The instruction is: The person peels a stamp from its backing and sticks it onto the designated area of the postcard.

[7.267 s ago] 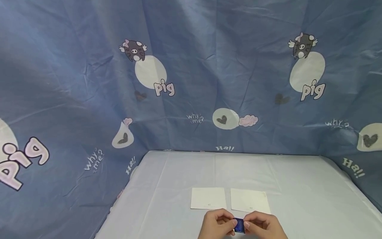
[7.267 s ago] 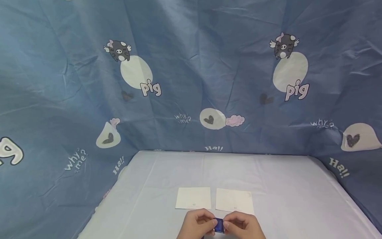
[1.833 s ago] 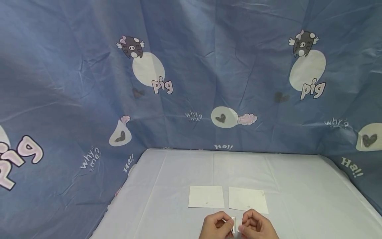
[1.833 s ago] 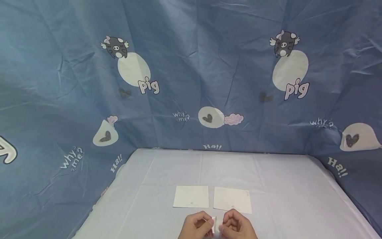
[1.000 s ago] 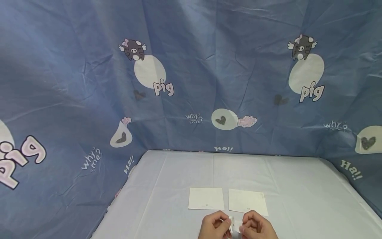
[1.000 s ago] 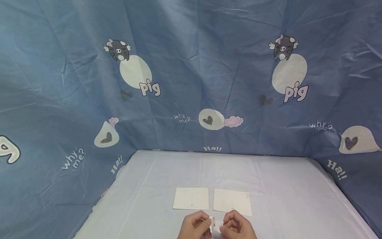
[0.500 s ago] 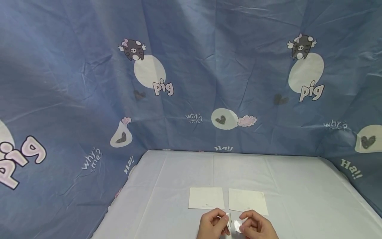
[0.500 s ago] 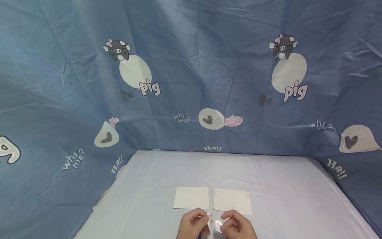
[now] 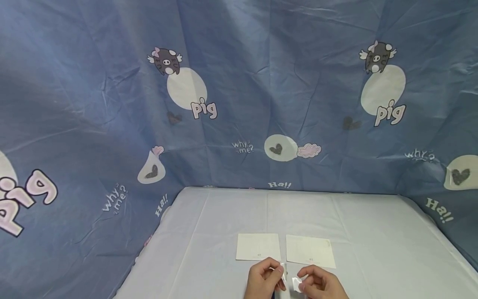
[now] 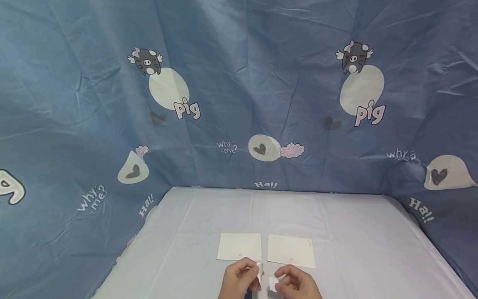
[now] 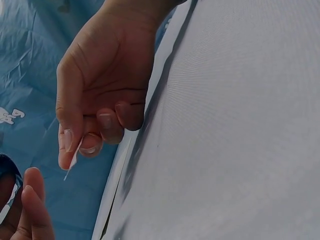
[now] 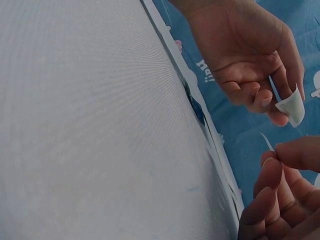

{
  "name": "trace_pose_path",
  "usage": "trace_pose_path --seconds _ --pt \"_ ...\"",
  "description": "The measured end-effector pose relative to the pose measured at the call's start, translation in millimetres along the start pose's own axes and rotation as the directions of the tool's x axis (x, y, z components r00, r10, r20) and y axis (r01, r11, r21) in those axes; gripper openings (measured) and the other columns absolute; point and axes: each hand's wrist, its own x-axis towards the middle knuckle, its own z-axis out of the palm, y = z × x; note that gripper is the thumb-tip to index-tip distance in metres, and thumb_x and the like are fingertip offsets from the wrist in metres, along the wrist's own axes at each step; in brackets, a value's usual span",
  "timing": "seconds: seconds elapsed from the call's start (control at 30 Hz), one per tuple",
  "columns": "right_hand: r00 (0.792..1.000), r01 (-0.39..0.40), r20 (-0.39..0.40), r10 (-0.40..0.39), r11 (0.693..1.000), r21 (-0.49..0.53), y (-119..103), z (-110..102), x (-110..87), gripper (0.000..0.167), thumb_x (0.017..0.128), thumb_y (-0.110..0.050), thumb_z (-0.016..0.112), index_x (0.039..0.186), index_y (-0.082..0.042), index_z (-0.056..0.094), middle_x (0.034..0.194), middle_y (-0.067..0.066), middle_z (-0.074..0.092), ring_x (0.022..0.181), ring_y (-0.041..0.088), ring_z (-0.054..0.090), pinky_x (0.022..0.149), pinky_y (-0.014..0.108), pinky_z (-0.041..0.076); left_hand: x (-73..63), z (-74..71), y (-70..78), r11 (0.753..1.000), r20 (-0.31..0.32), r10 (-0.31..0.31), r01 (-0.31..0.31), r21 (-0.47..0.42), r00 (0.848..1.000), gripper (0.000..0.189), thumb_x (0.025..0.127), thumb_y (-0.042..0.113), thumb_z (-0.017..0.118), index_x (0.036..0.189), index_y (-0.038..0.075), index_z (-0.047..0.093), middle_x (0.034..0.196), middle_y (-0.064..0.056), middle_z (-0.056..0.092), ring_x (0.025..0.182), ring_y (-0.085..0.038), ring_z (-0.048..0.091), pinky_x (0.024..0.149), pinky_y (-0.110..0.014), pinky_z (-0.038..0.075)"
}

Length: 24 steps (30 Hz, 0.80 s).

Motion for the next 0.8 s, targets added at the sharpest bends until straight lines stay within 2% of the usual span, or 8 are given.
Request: trace_pose_path --seconds 0.3,0.6,0.8 --pt "1.000 -0.020 0.005 0.020 0.999 -0.049 0.9 0.6 -0.9 0.033 0.089 -0.012 0.073 0.113 0.008 0.062 0.081 0.009 0.067 0.061 0.012 0.059 0.058 0.024 0.052 0.8 -1.2 0.5 1.000 0.008 0.013 -0.013 -0.006 1.000 0.014 0.092 0.008 0.068 0.084 -0.003 0.068 0.059 -0.020 0.062 0.048 -0.014 0.059 0.047 -0.019 0.046" --pt "0.999 0.010 0.048 -0.004 0.993 -0.122 3.0 0.7 0.2 0.022 0.090 -0.014 0.072 0.105 0.003 0.067 0.082 0.006 0.068 0.064 0.012 0.061 0.060 0.024 0.052 1.8 -2.5 -2.7 1.000 0.017 0.012 -0.012 0.000 1.000 0.014 0.093 0.008 0.067 0.085 -0.004 0.067 0.059 -0.010 0.064 0.050 -0.011 0.059 0.048 -0.020 0.048" --pt "0.999 0.027 0.025 -0.023 0.982 -0.186 3.2 1.3 -0.4 0.017 0.090 -0.014 0.072 0.100 0.000 0.069 0.081 0.004 0.068 0.064 0.012 0.062 0.060 0.025 0.053 1.4 -3.6 -2.1 1.000 0.022 0.016 -0.016 0.014 1.000 0.015 0.094 0.010 0.067 0.085 -0.003 0.068 0.060 -0.014 0.063 0.049 -0.018 0.062 0.048 -0.022 0.051"
